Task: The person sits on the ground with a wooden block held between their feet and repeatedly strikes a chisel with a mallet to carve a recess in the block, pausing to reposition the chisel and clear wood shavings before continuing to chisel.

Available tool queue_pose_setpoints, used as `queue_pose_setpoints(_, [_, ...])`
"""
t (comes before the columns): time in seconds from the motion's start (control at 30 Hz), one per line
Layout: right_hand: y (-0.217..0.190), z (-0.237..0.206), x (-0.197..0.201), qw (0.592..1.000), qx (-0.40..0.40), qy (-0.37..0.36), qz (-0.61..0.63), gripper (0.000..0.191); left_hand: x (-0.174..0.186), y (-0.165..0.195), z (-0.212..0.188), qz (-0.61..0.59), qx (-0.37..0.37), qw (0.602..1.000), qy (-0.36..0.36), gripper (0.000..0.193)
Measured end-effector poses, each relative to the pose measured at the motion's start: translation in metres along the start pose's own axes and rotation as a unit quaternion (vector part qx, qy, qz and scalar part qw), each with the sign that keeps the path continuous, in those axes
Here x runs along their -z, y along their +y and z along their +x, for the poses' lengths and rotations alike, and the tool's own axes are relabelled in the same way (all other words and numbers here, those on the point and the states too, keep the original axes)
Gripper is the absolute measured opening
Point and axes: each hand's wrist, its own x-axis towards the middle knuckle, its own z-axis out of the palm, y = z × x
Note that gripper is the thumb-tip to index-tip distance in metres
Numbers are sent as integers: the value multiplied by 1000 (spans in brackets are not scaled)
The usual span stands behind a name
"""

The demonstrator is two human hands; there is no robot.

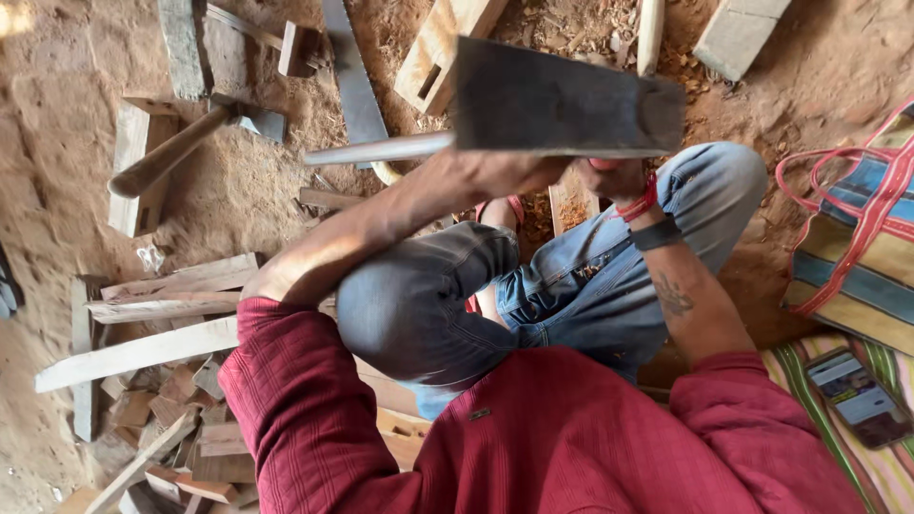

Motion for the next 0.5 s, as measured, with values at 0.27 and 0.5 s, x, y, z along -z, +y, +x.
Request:
queue_pose_setpoints(0.27, [-8,24,11,595,-397,82,694,69,-13,-8,6,-8,240,923,-300,12])
queue_pose_setpoints(0.5, [-5,4,2,966,-197,-31,162,27,-4,-7,22,-16,136,987,-89,10])
